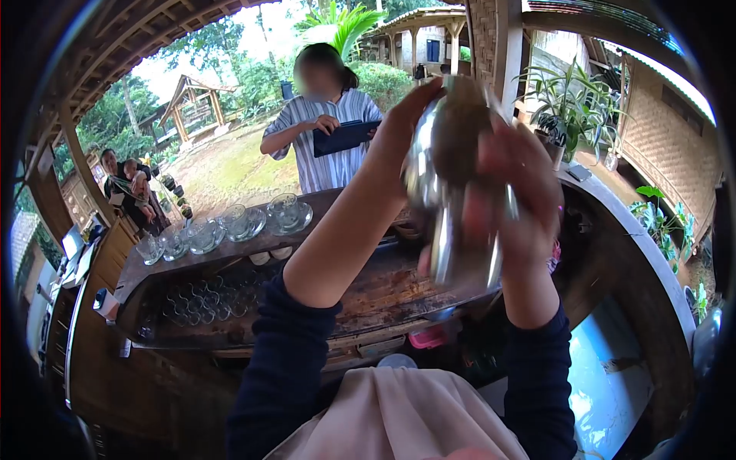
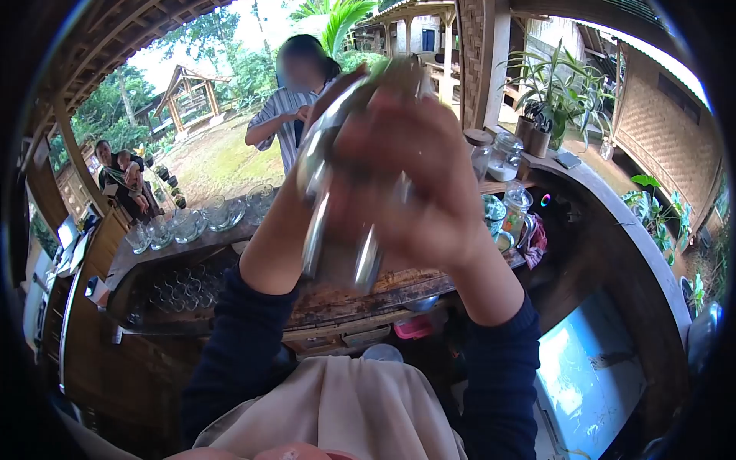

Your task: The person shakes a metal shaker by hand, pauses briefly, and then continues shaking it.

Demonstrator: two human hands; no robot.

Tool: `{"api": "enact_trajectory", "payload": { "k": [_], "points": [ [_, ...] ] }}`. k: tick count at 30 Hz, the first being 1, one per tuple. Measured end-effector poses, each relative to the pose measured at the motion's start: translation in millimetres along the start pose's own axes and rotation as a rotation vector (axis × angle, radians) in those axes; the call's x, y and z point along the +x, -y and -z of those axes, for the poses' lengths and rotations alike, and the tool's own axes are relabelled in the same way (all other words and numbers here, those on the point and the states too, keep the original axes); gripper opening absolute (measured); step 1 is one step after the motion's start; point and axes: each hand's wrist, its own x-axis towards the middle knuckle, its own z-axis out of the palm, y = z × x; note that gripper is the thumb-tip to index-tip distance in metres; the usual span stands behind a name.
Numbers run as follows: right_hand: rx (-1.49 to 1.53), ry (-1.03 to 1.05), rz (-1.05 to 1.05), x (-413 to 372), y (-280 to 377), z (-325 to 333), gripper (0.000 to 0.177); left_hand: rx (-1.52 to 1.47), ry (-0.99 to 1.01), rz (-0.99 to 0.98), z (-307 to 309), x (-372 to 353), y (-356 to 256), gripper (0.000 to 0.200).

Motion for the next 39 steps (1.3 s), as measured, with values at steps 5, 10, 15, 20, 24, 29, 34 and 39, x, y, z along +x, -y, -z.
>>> {"api": "enact_trajectory", "payload": {
  "k": [5,10,15,20,24,29,34,39],
  "points": [
    [-0.006,-0.092,0.351,-14,-31,-14,0.04,0.608,0.087,-0.363,-9,2,-9,0.041],
    [0.156,-0.132,-0.42,-24,-52,-50,0.046,1.459,0.137,-0.416,68,36,-16,0.032],
    [0.027,-0.103,-0.013,13,-13,-52,0.044,0.131,0.1,-0.119,6,-3,-44,0.038],
    [-0.147,-0.03,0.107,4,-10,-69,0.037,0.105,0.092,-0.055,30,2,-72,0.038],
    [0.328,-0.227,-0.821,-9,-41,-117,0.047,1.453,0.111,-0.444,80,-10,-77,0.04],
    [-0.04,-0.062,-0.047,39,16,-106,0.044,-0.178,0.371,0.204,25,-36,-96,0.034],
    [-0.189,0.011,0.16,29,27,-105,0.043,0.041,0.103,-0.071,29,-39,-93,0.039],
    [0.077,-0.131,-0.778,14,-2,-140,0.049,0.427,-0.005,-0.171,105,-14,-74,0.039]
  ]
}}
